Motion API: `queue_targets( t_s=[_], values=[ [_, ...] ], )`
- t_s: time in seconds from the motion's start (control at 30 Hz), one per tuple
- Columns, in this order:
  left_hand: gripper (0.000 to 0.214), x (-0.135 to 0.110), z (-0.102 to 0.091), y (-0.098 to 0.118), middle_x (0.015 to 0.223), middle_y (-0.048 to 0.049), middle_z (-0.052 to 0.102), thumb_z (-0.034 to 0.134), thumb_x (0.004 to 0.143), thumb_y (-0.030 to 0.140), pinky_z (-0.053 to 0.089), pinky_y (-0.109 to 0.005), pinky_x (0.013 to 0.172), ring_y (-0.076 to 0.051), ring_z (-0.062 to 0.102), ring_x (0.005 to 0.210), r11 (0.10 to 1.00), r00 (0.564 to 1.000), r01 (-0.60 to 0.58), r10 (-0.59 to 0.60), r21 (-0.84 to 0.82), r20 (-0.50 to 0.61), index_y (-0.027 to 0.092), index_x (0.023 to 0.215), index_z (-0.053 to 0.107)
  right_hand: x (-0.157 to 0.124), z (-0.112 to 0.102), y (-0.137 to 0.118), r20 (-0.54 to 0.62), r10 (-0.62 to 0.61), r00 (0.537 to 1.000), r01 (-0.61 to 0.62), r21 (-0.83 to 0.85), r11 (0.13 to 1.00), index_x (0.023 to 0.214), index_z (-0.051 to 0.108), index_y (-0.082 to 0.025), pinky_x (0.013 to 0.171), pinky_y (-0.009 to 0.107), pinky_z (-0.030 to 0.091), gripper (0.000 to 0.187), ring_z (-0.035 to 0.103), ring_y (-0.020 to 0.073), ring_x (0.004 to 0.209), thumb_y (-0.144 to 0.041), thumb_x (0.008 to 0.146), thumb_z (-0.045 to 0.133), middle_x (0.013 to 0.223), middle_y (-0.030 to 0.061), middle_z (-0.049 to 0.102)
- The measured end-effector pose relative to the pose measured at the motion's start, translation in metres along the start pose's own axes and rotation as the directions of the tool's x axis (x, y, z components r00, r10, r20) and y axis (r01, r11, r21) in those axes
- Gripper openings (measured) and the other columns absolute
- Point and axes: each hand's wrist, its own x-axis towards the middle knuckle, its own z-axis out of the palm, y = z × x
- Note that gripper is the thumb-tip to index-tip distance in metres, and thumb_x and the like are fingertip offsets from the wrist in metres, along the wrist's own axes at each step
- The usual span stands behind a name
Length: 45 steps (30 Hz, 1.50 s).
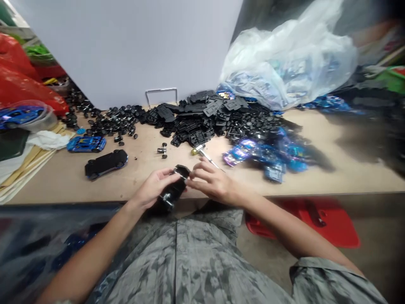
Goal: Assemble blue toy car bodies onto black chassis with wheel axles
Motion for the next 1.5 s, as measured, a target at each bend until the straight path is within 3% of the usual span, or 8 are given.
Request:
queue_targets(
  t_s=[0.17, 0.43, 0.67, 0.77, 0.97, 1.1, 1.33, 1.5],
  values=[
    [0.044, 0.005, -0.008, 0.002, 0.097, -0.0126, 0.08, 0.086, 0.077, 0.035, 0.062, -0.026, 0.061, -0.021, 0.078, 0.074, 0.998, 0.982, -0.054, 0.049, -0.023, -0.182, 0.011, 0.11, 0.071, -0.045, -0.026, 0.026, -0.263, 0.386, 0.884, -0.445, -0.226, 0.866, 0.114, 0.068, -0.017, 0.081, 0.04, 0.053, 0.017, 0.056, 0.0236, 0.095, -0.02, 0.101, 0.058, 0.102, 0.0118, 0.067],
    [0.069, 0.011, -0.004, -0.015, 0.137, -0.0143, 0.069, 0.083, 0.079, 0.032, 0.06, -0.034, 0.095, -0.027, 0.067, 0.126, 0.97, 0.936, -0.231, 0.242, 0.072, -0.257, 0.017, 0.14, 0.054, -0.09, -0.035, 0.043, 0.157, 0.648, 0.745, -0.347, -0.739, 0.578, 0.15, 0.05, -0.017, 0.1, 0.068, 0.04, 0.062, 0.047, 0.0378, 0.125, -0.003, 0.089, 0.045, 0.152, 0.0185, 0.052],
    [0.079, 0.004, -0.012, -0.027, 0.169, -0.0151, 0.034, 0.076, 0.084, 0.03, 0.034, -0.045, 0.127, -0.031, 0.034, 0.157, 0.924, 0.912, -0.255, 0.327, 0.283, -0.246, 0.019, 0.156, 0.043, -0.089, -0.053, 0.077, 0.221, 0.58, 0.784, -0.282, -0.706, 0.65, 0.128, 0.064, -0.014, 0.095, 0.059, 0.041, 0.044, 0.051, 0.0334, 0.107, -0.007, 0.088, 0.048, 0.122, 0.0163, 0.066],
    [0.076, 0.003, -0.021, -0.034, 0.168, -0.0162, 0.037, 0.074, 0.086, 0.034, 0.033, -0.048, 0.128, -0.032, 0.037, 0.155, 0.861, 0.881, -0.3, 0.415, 0.41, -0.228, 0.018, 0.155, 0.046, -0.091, -0.06, 0.085, 0.159, 0.528, 0.834, -0.315, -0.649, 0.693, 0.125, 0.064, -0.015, 0.092, 0.053, 0.042, 0.04, 0.052, 0.0333, 0.108, -0.012, 0.087, 0.053, 0.123, 0.0158, 0.066],
    [0.039, 0.007, -0.038, -0.03, 0.141, -0.0149, 0.064, 0.068, 0.091, 0.032, 0.044, -0.044, 0.12, -0.027, 0.059, 0.135, 0.495, 0.655, -0.481, 0.752, 0.724, -0.079, 0.017, 0.128, 0.072, -0.088, -0.062, 0.073, -0.135, 0.352, 0.926, -0.372, -0.487, 0.79, 0.141, 0.054, -0.019, 0.094, 0.05, 0.051, 0.046, 0.058, 0.032, 0.112, -0.022, 0.095, 0.059, 0.127, 0.0171, 0.065],
    [0.03, 0.016, -0.042, -0.017, 0.12, -0.0131, 0.071, 0.069, 0.091, 0.029, 0.056, -0.039, 0.102, -0.023, 0.069, 0.112, 0.355, 0.636, -0.449, 0.771, 0.82, 0.014, 0.017, 0.116, 0.077, -0.06, -0.049, 0.037, -0.061, 0.168, 0.984, -0.177, -0.471, 0.864, 0.146, 0.05, -0.019, 0.106, 0.057, 0.051, 0.052, 0.059, 0.0325, 0.121, -0.012, 0.096, 0.059, 0.132, 0.0153, 0.065],
    [0.029, 0.01, -0.046, -0.019, 0.111, -0.0093, 0.07, 0.068, 0.092, 0.031, 0.058, -0.029, 0.082, -0.017, 0.068, 0.09, 0.391, 0.644, -0.434, 0.765, 0.812, -0.024, 0.018, 0.117, 0.076, -0.026, -0.002, 0.0, 0.34, 0.01, 0.94, 0.138, -0.409, 0.902, 0.147, 0.051, -0.017, 0.117, 0.068, 0.041, 0.051, 0.049, 0.0349, 0.142, -0.008, 0.097, 0.047, 0.146, 0.0133, 0.06],
    [0.027, -0.018, -0.053, -0.031, 0.111, -0.0093, 0.069, 0.067, 0.094, 0.032, 0.057, -0.028, 0.086, -0.017, 0.069, 0.094, 0.518, 0.667, -0.434, 0.735, 0.738, -0.124, 0.017, 0.115, 0.076, -0.029, 0.012, -0.011, 0.194, 0.206, 0.959, -0.144, -0.295, 0.945, 0.156, 0.04, -0.013, 0.111, 0.059, 0.051, 0.059, 0.052, 0.0344, 0.138, -0.007, 0.098, 0.05, 0.148, 0.0217, 0.056]
  ],
)
